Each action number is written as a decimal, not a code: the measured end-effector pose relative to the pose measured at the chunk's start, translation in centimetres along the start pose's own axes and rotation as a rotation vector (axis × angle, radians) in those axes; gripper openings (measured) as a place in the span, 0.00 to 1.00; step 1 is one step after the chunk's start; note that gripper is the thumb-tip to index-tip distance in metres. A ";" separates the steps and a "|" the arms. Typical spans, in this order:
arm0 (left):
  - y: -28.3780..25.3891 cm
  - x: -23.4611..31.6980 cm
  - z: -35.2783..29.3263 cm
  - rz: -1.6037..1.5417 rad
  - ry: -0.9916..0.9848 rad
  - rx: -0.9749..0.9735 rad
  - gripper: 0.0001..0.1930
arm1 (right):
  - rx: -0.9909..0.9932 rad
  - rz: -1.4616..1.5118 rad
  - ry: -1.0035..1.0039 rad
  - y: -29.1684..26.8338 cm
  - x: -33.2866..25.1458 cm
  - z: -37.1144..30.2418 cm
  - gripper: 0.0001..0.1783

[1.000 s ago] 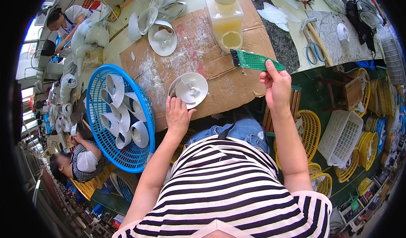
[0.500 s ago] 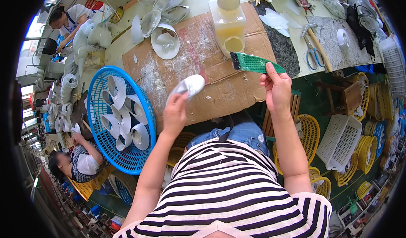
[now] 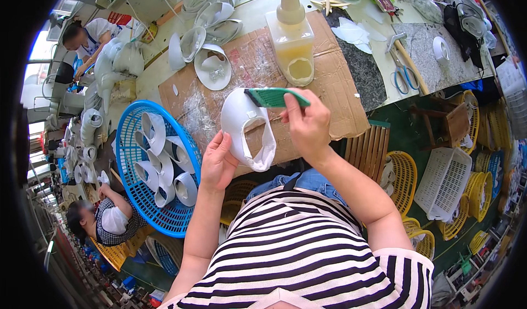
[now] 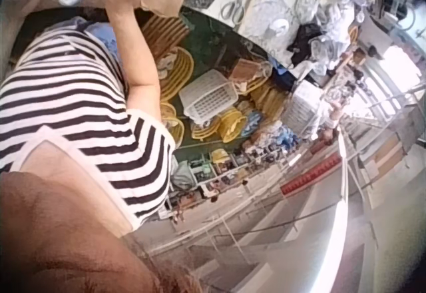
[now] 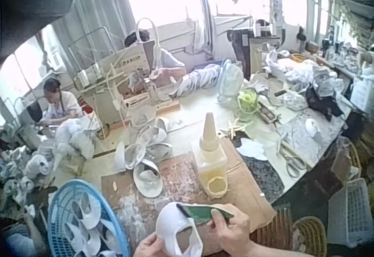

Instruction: Applying glue to the interior and edges of white shoe uppers using a green handheld brush.

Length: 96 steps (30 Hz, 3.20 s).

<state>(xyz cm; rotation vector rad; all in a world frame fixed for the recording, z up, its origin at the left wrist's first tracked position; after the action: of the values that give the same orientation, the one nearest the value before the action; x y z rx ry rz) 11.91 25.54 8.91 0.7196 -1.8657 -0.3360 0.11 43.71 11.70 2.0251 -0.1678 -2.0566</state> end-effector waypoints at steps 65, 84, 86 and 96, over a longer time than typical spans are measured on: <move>-2.5 1.9 3.9 -0.732 -0.027 -0.122 0.19 | -0.074 -0.507 -0.090 -6.9 1.5 7.9 0.18; 1.6 0.8 6.3 -0.807 0.028 -0.260 0.23 | -0.028 0.283 0.213 -1.6 1.5 2.3 0.09; 2.8 1.5 6.0 -0.797 0.046 -0.260 0.22 | 0.048 0.193 0.067 -2.0 1.2 2.7 0.08; 1.5 2.1 4.6 -0.758 0.035 -0.264 0.23 | -0.408 -0.145 -0.415 -0.2 -5.3 -1.1 0.14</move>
<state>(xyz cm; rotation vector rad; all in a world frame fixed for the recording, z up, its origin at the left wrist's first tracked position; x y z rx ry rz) 6.74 24.93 9.45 1.2165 -1.4122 -1.0204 1.20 45.33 16.72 1.3968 0.3113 -2.3429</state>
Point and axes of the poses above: each hand's wrist, its own z-axis towards the middle knuckle, its own y-axis out of the palm, x = y × z, the point moved 4 cm from there along z, towards the middle knuckle, and after that the axes turned 11 degrees about z, right-handed, at the moved point
